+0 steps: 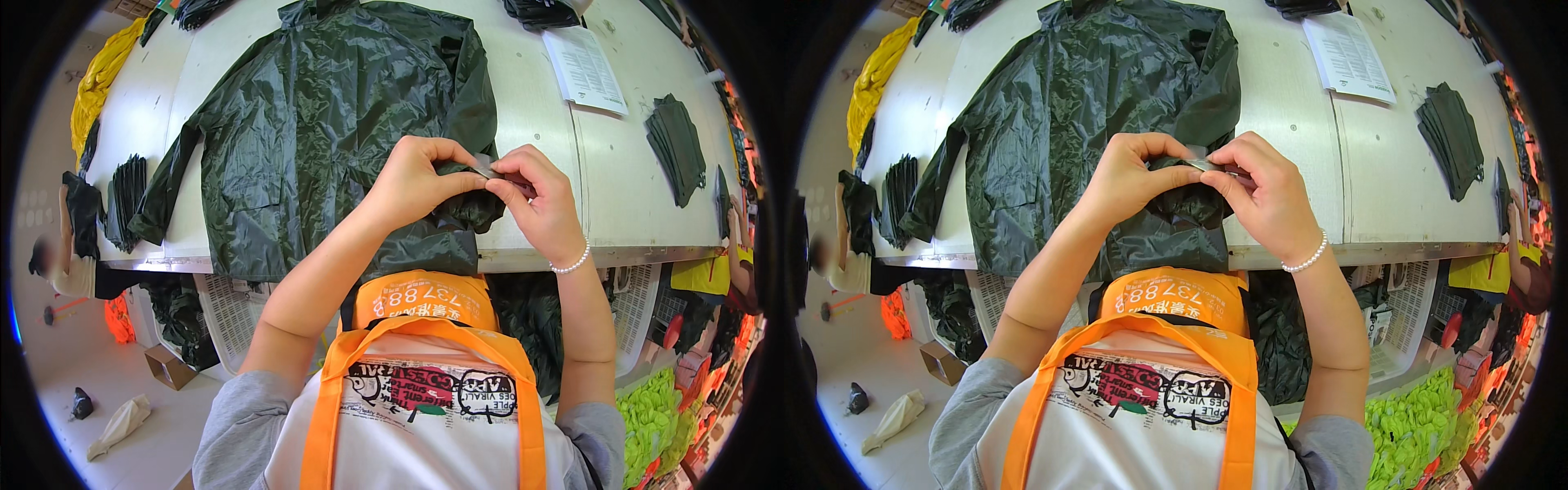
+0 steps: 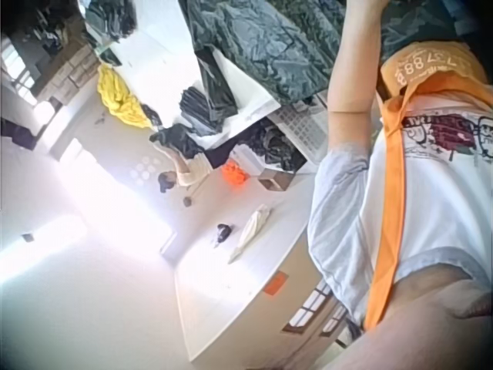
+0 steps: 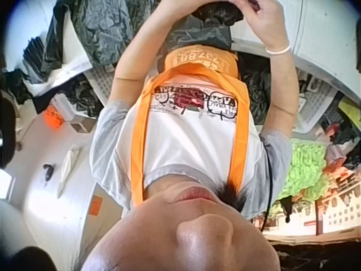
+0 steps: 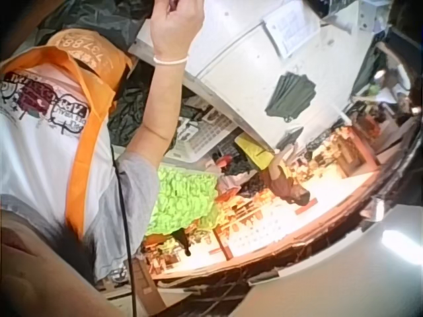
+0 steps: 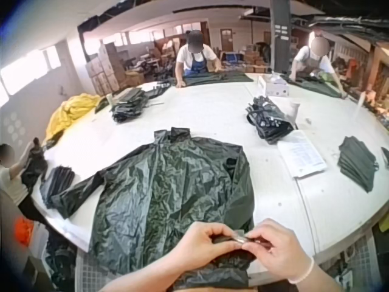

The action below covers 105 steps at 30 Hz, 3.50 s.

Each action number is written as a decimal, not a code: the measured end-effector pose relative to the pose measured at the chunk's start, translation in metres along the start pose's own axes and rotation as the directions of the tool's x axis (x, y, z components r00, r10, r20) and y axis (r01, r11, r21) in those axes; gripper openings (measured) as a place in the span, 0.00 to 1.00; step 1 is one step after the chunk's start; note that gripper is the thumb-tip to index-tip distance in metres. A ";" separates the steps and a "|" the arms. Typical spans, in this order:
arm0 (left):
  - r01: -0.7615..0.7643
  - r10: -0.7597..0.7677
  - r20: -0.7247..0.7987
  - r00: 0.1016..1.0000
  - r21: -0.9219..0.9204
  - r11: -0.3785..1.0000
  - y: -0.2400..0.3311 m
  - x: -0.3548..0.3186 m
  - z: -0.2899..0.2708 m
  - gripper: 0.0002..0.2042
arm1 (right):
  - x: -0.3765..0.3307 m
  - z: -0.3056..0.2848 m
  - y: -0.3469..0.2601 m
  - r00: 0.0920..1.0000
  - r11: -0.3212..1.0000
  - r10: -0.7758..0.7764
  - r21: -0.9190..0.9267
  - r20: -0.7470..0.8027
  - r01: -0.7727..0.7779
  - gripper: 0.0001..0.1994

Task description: The person folds a dark green raincoat on a white table. They smooth the fabric, fold the sleeves inward, fold the body in half, then fold it into a compact rectangle and place it on a stack of similar folded items.

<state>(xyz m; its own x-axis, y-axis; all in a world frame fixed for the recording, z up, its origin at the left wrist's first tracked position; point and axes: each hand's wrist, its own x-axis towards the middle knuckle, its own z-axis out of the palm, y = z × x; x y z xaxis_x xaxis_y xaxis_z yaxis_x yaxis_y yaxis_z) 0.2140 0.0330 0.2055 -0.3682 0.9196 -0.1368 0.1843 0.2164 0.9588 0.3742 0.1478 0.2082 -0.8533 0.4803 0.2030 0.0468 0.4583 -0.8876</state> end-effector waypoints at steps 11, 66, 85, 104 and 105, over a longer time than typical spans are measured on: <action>-0.112 0.113 -0.028 0.993 0.024 0.993 -0.011 0.001 0.000 0.10 | 0.001 -0.001 -0.005 1.000 1.000 0.011 -0.004 0.029 -0.011 0.09; 0.085 -0.085 0.010 0.996 -0.229 0.970 -0.022 0.008 -0.003 0.10 | -0.014 0.001 0.011 0.950 0.985 0.098 -0.106 -0.296 -0.135 0.04; -0.139 0.128 -0.076 0.989 -0.179 0.974 -0.021 0.010 0.008 0.09 | 0.003 0.000 0.023 0.960 0.961 0.276 -0.031 0.055 -0.275 0.07; -0.204 0.192 -0.138 0.972 -0.078 0.976 -0.028 0.018 0.006 0.06 | 0.020 0.000 -0.005 0.950 0.965 0.234 0.171 -0.206 -0.201 0.11; -0.169 0.142 -0.147 0.979 -0.192 0.967 -0.028 0.018 0.003 0.07 | 0.016 0.001 -0.003 0.947 0.993 0.115 0.026 -0.300 -0.113 0.12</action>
<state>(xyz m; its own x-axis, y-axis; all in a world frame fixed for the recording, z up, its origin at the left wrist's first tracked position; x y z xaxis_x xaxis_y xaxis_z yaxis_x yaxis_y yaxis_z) 0.2049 0.0446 0.1753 -0.4679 0.8829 0.0390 0.0654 -0.0094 0.9978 0.3595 0.1531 0.2138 -0.6467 0.7320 0.2141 0.1292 0.3818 -0.9152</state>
